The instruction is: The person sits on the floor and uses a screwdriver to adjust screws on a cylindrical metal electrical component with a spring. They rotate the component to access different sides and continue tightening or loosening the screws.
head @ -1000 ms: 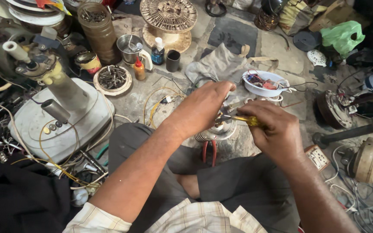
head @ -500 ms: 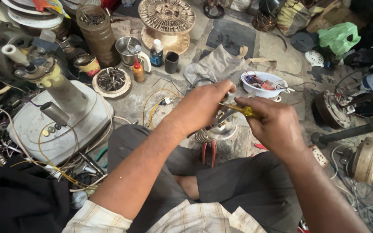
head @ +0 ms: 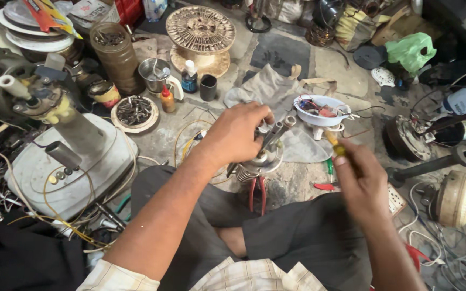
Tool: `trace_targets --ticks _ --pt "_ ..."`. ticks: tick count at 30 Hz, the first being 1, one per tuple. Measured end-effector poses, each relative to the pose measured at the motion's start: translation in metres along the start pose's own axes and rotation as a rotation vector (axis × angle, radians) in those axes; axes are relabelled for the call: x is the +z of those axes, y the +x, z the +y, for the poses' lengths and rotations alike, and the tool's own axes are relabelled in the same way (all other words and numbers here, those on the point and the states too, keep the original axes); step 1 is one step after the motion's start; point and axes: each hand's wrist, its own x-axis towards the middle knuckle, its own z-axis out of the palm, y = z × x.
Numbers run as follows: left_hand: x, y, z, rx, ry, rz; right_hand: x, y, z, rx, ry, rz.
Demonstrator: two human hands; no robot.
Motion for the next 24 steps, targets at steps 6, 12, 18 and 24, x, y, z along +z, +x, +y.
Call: trace_targets --ticks 6,12,18,24 --pt "0.008 0.007 0.005 -0.083 -0.001 -0.043 0.011 -0.032 -0.01 0.041 0.085 0.176" --pt "0.031 0.018 0.018 -0.224 0.12 0.04 0.035 -0.036 -0.033 -0.19 0.003 0.312" --pt "0.033 0.023 0.018 -0.285 0.155 0.107 0.043 -0.013 -0.037 -0.318 -0.045 0.303" --pt "0.031 0.018 0.025 -0.306 0.174 0.111 0.051 -0.006 -0.034 -0.329 -0.049 0.276"
